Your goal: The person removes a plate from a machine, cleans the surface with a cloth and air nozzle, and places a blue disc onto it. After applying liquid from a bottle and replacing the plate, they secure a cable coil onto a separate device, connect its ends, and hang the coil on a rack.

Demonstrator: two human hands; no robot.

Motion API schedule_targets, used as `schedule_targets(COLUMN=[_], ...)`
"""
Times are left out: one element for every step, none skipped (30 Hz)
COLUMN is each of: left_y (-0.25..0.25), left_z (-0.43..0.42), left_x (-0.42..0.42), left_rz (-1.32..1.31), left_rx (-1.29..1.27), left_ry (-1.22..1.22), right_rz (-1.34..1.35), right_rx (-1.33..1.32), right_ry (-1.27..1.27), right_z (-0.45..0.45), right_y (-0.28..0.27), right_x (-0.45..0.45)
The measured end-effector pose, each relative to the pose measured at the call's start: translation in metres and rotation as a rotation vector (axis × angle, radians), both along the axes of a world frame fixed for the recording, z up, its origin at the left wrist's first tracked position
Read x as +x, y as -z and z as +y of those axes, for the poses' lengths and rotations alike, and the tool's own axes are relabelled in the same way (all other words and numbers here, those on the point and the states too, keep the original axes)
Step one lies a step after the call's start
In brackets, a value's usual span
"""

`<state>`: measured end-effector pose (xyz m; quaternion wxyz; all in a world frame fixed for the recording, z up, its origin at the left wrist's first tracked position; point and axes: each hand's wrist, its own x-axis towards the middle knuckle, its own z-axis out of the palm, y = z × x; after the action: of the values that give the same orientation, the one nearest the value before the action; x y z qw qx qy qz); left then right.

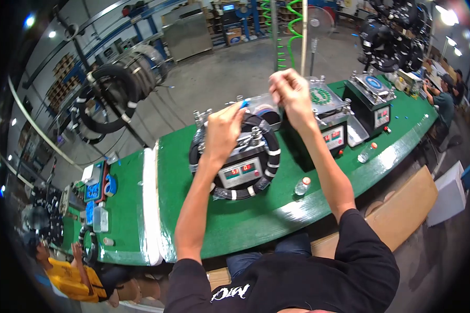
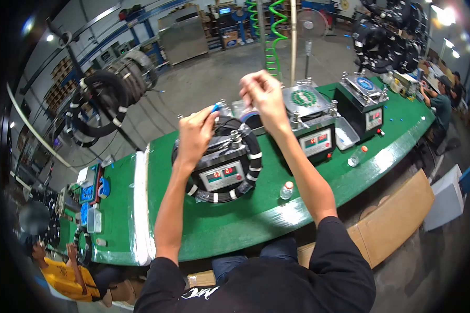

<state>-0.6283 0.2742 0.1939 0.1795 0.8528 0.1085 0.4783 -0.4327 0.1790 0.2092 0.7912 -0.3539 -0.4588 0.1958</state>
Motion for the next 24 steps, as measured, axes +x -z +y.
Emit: schedule_targets(left_y=[0.003,0.003,0.000,0.001,0.000,0.007,0.000,0.000,-0.002,-0.006,-0.011,-0.014,-0.015,-0.017,-0.019,-0.021,-0.025,-0.029,-0.035,-0.040,-0.044,-0.047,-0.049,-0.051], left_z=[0.001,-0.003,-0.009,-0.006,-0.002,0.010,0.009,0.017,0.026,0.028,0.030,0.034,0.038,0.041,0.042,0.045,0.048,0.050,0.051,0.052,0.053,0.054,0.054,0.054], left_x=[-0.004,-0.010,-0.016,-0.020,-0.025,-0.027,-0.032,-0.034,-0.036,-0.035,-0.034,-0.032,-0.030,-0.027,-0.023,-0.021,-0.017,-0.013,-0.011,-0.010,-0.007,-0.005,-0.003,-0.002], left_rz=[0.007,0.029,0.046,0.001,0.007,-0.058,-0.063,-0.119,-0.151,-0.226,-0.240,-0.254,-0.264,-0.265,-0.266,-0.265,-0.281,-0.274,-0.264,-0.255,-0.253,-0.243,-0.231,-0.218], left_rx=[0.034,-0.179,-0.363,-0.383,-0.385,-0.529,-0.555,-0.534,-0.510,-0.550,-0.530,-0.509,-0.503,-0.485,-0.466,-0.448,-0.426,-0.412,-0.400,-0.389,-0.403,-0.419,-0.435,-0.450], left_ry=[-0.030,0.029,0.038,0.092,0.140,0.264,0.272,0.283,0.307,0.353,0.328,0.299,0.313,0.309,0.302,0.294,0.305,0.282,0.256,0.229,0.251,0.254,0.257,0.260], right_rz=[0.067,0.071,0.056,0.045,-0.015,-0.073,-0.167,-0.219,-0.237,-0.254,-0.266,-0.279,-0.342,-0.358,-0.344,-0.328,-0.315,-0.303,-0.298,-0.317,-0.335,-0.353,-0.340,-0.367], right_rx=[0.066,0.134,0.107,0.077,-0.048,-0.177,-0.242,-0.294,-0.415,-0.536,-0.608,-0.679,-0.724,-0.778,-0.813,-0.849,-0.855,-0.861,-0.845,-0.854,-0.861,-0.868,-0.908,-0.900], right_ry=[0.121,0.284,0.383,0.480,0.556,0.626,0.641,0.693,0.771,0.840,0.896,0.947,0.972,0.997,0.995,0.991,0.997,1.002,1.001,1.015,1.033,1.051,1.049,1.101], right_z=[-0.008,-0.016,-0.029,-0.046,-0.063,-0.079,-0.092,-0.102,-0.116,-0.129,-0.142,-0.154,-0.161,-0.167,-0.171,-0.173,-0.174,-0.174,-0.172,-0.170,-0.169,-0.168,-0.167,-0.168], right_y=[-0.002,-0.002,-0.001,0.003,0.009,0.018,0.035,0.061,0.082,0.100,0.117,0.135,0.162,0.176,0.193,0.203,0.213,0.219,0.227,0.234,0.238,0.244,0.249,0.253], right_x=[0.029,0.058,0.084,0.105,0.123,0.142,0.171,0.207,0.235,0.257,0.272,0.288,0.313,0.323,0.335,0.339,0.343,0.345,0.349,0.355,0.359,0.366,0.374,0.377])
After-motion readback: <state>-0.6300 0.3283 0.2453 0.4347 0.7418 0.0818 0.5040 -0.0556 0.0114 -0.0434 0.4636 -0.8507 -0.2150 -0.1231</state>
